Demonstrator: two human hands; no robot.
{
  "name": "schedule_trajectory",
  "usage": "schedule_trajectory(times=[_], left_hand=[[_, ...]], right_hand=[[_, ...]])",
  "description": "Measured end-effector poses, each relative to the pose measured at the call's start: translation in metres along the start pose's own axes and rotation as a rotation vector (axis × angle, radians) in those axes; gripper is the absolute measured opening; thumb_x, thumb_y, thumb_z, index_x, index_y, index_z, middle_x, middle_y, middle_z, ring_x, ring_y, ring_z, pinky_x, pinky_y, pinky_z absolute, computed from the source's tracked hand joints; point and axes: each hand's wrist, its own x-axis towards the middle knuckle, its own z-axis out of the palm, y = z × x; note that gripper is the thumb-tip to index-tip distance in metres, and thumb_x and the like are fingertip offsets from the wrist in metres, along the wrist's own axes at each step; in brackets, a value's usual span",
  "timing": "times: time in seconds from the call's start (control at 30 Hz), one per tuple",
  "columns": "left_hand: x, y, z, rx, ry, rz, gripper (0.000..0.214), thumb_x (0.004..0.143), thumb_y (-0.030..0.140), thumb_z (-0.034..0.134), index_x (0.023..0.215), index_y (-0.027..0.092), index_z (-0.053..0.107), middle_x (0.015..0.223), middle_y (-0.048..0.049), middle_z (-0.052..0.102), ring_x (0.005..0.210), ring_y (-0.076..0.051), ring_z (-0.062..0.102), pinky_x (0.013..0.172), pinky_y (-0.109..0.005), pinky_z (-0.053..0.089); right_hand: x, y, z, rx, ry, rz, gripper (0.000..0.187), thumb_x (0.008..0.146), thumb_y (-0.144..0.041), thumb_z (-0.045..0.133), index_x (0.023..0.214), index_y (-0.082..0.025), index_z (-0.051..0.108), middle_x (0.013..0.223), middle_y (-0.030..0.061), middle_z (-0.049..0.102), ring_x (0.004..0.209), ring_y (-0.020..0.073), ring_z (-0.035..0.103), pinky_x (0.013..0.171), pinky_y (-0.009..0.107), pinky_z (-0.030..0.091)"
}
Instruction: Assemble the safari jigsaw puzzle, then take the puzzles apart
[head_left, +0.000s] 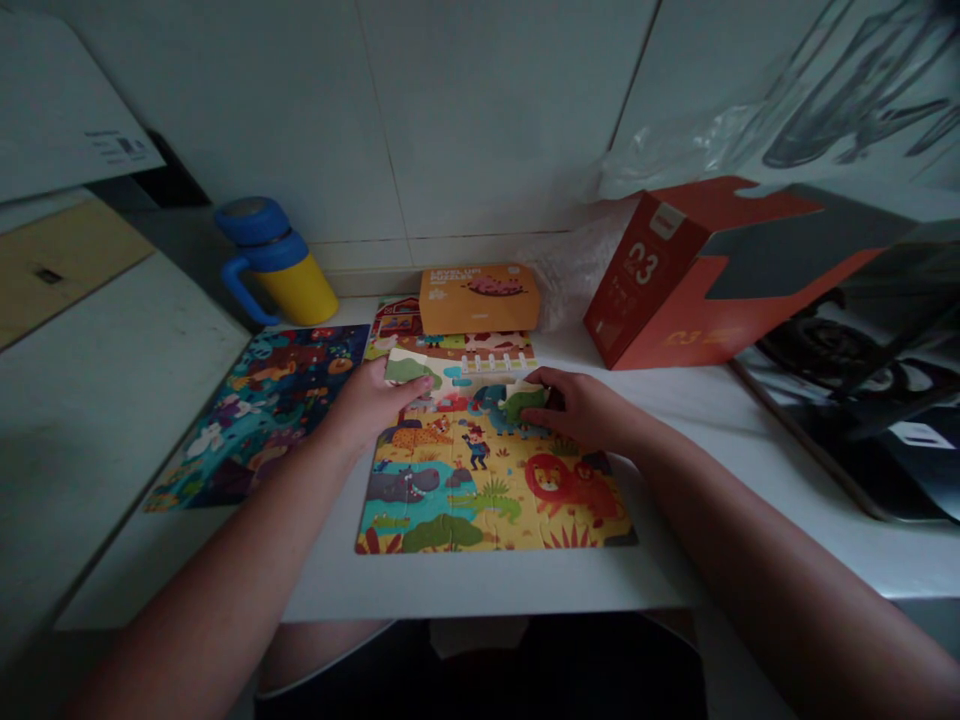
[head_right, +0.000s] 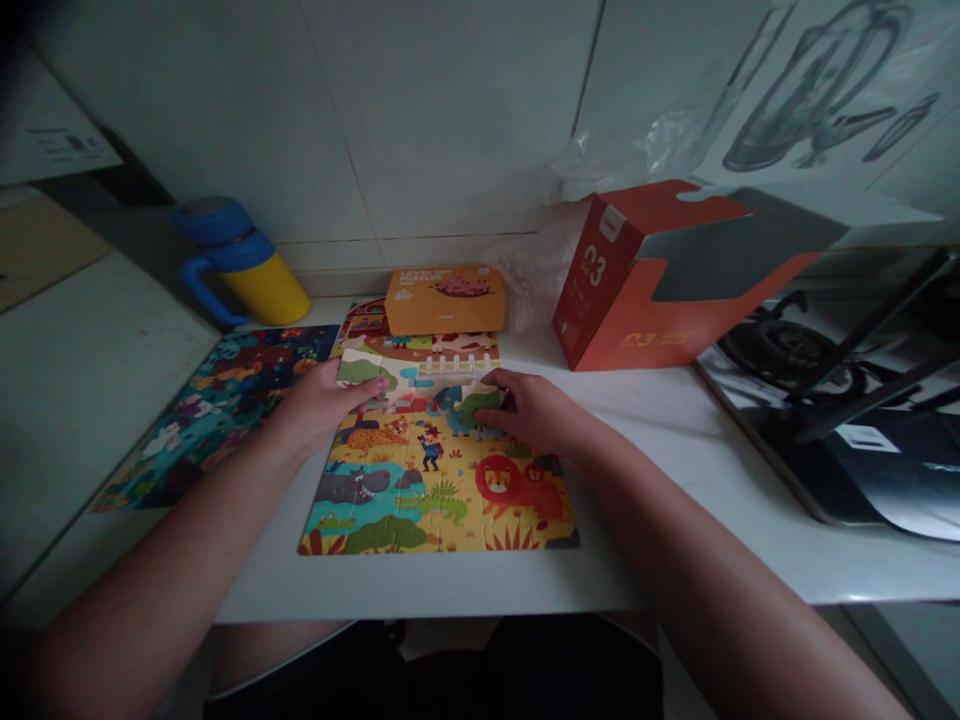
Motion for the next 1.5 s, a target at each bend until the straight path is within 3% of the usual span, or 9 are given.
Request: schedule_trajectory(times=[0.3, 0.47, 0.63, 0.77, 0.9, 1.0, 1.13, 1.33, 1.5], left_hand=[[-0.019, 0.013, 0.031, 0.065, -0.118, 0.096, 0.036, 0.087, 0.04, 0.078, 0.116, 0.021, 0.071, 0.116, -0.0097, 0.079, 0.096, -0.024, 0.075, 0.079, -0.039, 0.064], [-0.034, 0.018, 0.051, -0.079, -0.26, 0.09, 0.034, 0.093, 0.041, 0.071, 0.121, 0.022, 0.068, 0.116, -0.0087, 0.077, 0.085, -0.021, 0.074, 0.078, -0.039, 0.065], [-0.037, 0.019, 0.052, -0.139, -0.367, 0.079, 0.03, 0.095, 0.04, 0.068, 0.118, 0.022, 0.068, 0.11, -0.0077, 0.076, 0.083, -0.019, 0.074, 0.084, -0.04, 0.064], [-0.038, 0.015, 0.053, -0.235, -0.344, 0.059, 0.039, 0.102, 0.053, 0.057, 0.127, 0.024, 0.061, 0.122, -0.0101, 0.074, 0.092, -0.021, 0.075, 0.084, -0.039, 0.064], [-0.041, 0.011, 0.054, -0.015, -0.216, 0.113, 0.045, 0.105, 0.065, 0.042, 0.113, 0.025, 0.061, 0.097, -0.0048, 0.073, 0.08, -0.02, 0.073, 0.072, -0.033, 0.06], [-0.046, 0.013, 0.054, 0.154, -0.287, 0.2, 0.048, 0.107, 0.066, 0.033, 0.113, 0.027, 0.06, 0.081, -0.0007, 0.067, 0.067, -0.018, 0.067, 0.066, -0.031, 0.055], [-0.052, 0.02, 0.051, 0.341, -0.378, 0.309, 0.051, 0.108, 0.066, 0.026, 0.117, 0.027, 0.058, 0.08, -0.0007, 0.064, 0.069, -0.019, 0.064, 0.065, -0.031, 0.05], [-0.044, 0.022, 0.047, 0.476, -0.2, 0.468, 0.04, 0.109, 0.056, 0.033, 0.112, 0.023, 0.055, 0.095, -0.0054, 0.069, 0.084, -0.021, 0.065, 0.08, -0.035, 0.05], [-0.02, 0.007, 0.038, 0.66, 0.019, 0.505, 0.04, 0.11, 0.04, 0.033, 0.098, 0.021, 0.066, 0.106, -0.0108, 0.07, 0.11, -0.026, 0.064, 0.107, -0.043, 0.047]], right_hand=[[0.001, -0.012, 0.017, 0.609, -0.026, -0.053, 0.038, 0.09, -0.056, 0.074, 0.103, -0.022, 0.064, 0.092, 0.0026, 0.071, 0.075, 0.0167, 0.062, 0.066, 0.029, 0.048], [0.004, -0.021, 0.025, 0.737, 0.065, -0.019, 0.043, 0.086, -0.054, 0.08, 0.104, -0.022, 0.057, 0.1, 0.0036, 0.068, 0.082, 0.0164, 0.065, 0.072, 0.029, 0.055], [0.002, -0.018, 0.022, 0.82, -0.077, 0.001, 0.048, 0.088, -0.055, 0.078, 0.118, -0.022, 0.063, 0.12, 0.0091, 0.07, 0.096, 0.019, 0.067, 0.08, 0.031, 0.058], [0.0, -0.016, 0.018, 0.792, -0.121, 0.015, 0.043, 0.088, -0.057, 0.077, 0.11, -0.021, 0.069, 0.107, 0.0065, 0.073, 0.088, 0.0173, 0.065, 0.074, 0.028, 0.054], [-0.002, -0.019, 0.019, 0.753, -0.1, 0.003, 0.045, 0.086, -0.058, 0.079, 0.108, -0.02, 0.068, 0.104, 0.0059, 0.073, 0.087, 0.0174, 0.065, 0.078, 0.029, 0.054], [-0.001, -0.022, 0.025, 0.788, -0.1, -0.038, 0.046, 0.085, -0.055, 0.081, 0.113, -0.022, 0.066, 0.109, 0.0061, 0.073, 0.094, 0.0187, 0.067, 0.084, 0.031, 0.055], [-0.002, -0.023, 0.031, 0.77, -0.153, -0.1, 0.042, 0.087, -0.053, 0.08, 0.112, -0.022, 0.068, 0.105, 0.0048, 0.072, 0.092, 0.0181, 0.066, 0.083, 0.03, 0.054], [-0.002, -0.021, 0.022, 0.653, -0.091, -0.073, 0.038, 0.091, -0.055, 0.075, 0.108, -0.021, 0.071, 0.103, 0.0046, 0.075, 0.092, 0.0196, 0.068, 0.082, 0.031, 0.055], [0.005, -0.003, 0.01, 0.704, 0.108, 0.243, 0.038, 0.091, -0.058, 0.071, 0.104, -0.022, 0.069, 0.098, 0.0064, 0.076, 0.085, 0.0217, 0.071, 0.069, 0.031, 0.059]])
